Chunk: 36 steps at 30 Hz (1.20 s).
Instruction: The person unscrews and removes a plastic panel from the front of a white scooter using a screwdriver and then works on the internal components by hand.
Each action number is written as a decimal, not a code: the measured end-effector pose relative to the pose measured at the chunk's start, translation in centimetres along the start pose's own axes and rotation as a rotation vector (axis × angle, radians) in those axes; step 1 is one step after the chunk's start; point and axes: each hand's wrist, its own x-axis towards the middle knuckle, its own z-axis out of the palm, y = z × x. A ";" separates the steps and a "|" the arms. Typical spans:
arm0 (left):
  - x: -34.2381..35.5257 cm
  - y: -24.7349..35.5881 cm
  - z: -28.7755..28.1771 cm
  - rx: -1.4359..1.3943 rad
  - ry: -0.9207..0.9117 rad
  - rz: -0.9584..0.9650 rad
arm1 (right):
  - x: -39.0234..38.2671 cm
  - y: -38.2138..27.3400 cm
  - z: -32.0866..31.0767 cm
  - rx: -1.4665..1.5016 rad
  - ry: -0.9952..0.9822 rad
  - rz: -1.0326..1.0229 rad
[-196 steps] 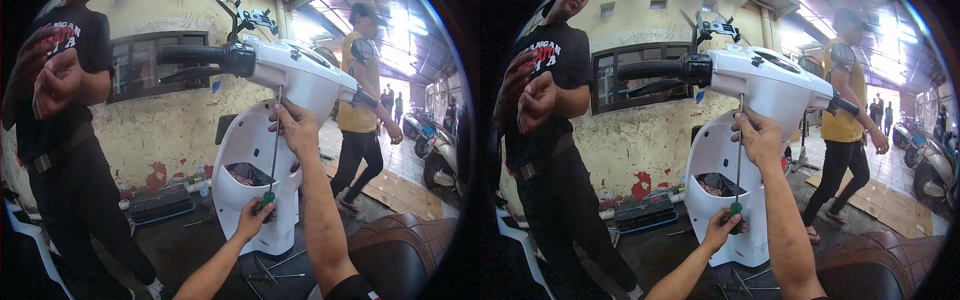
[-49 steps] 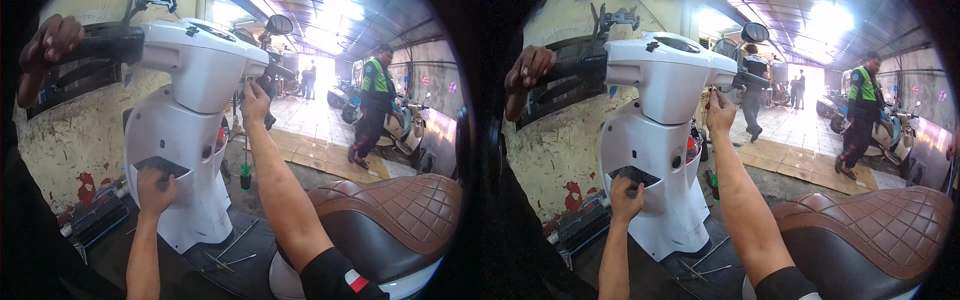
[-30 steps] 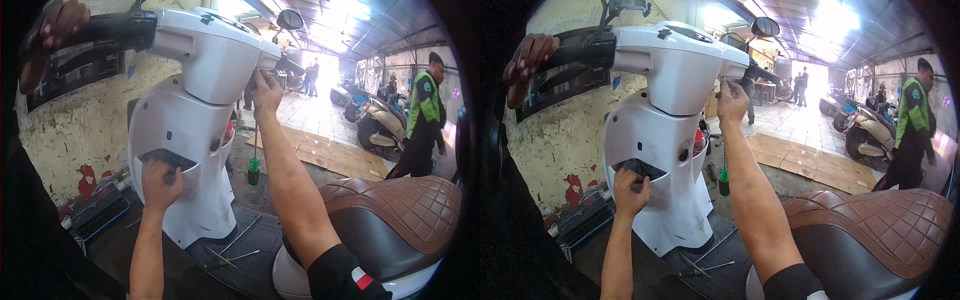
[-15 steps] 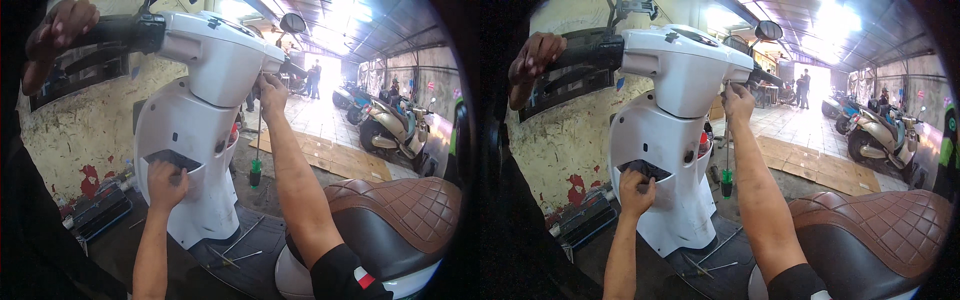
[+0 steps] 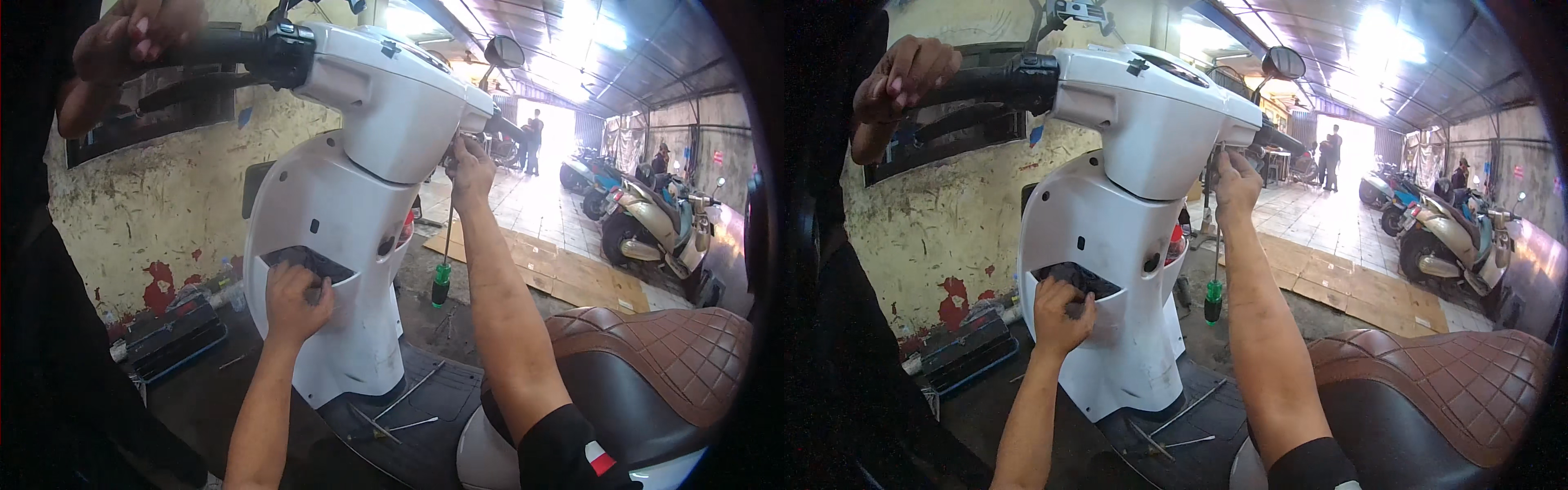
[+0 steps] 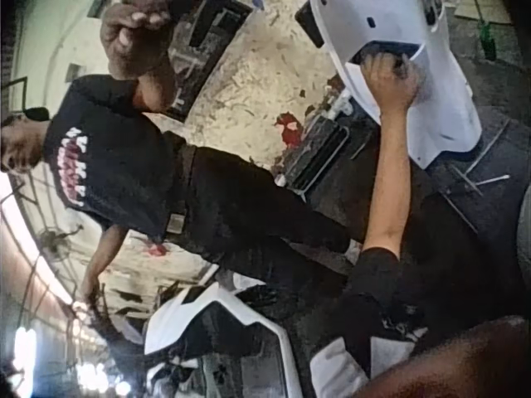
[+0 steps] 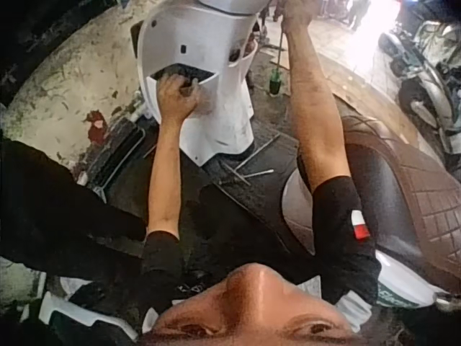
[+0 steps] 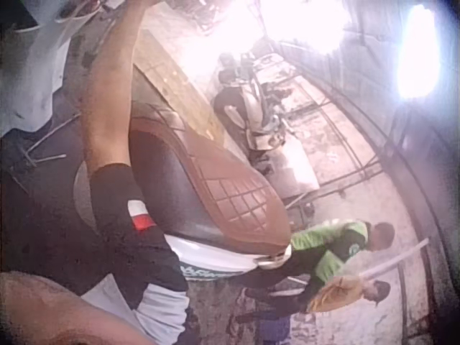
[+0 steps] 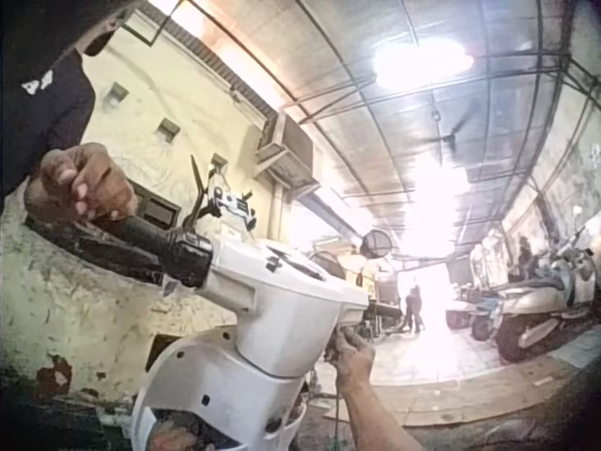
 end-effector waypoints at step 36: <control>-0.8 -1.2 0.3 -0.106 -0.024 0.017 | 10.3 9.0 -6.1 -0.273 -0.194 -0.679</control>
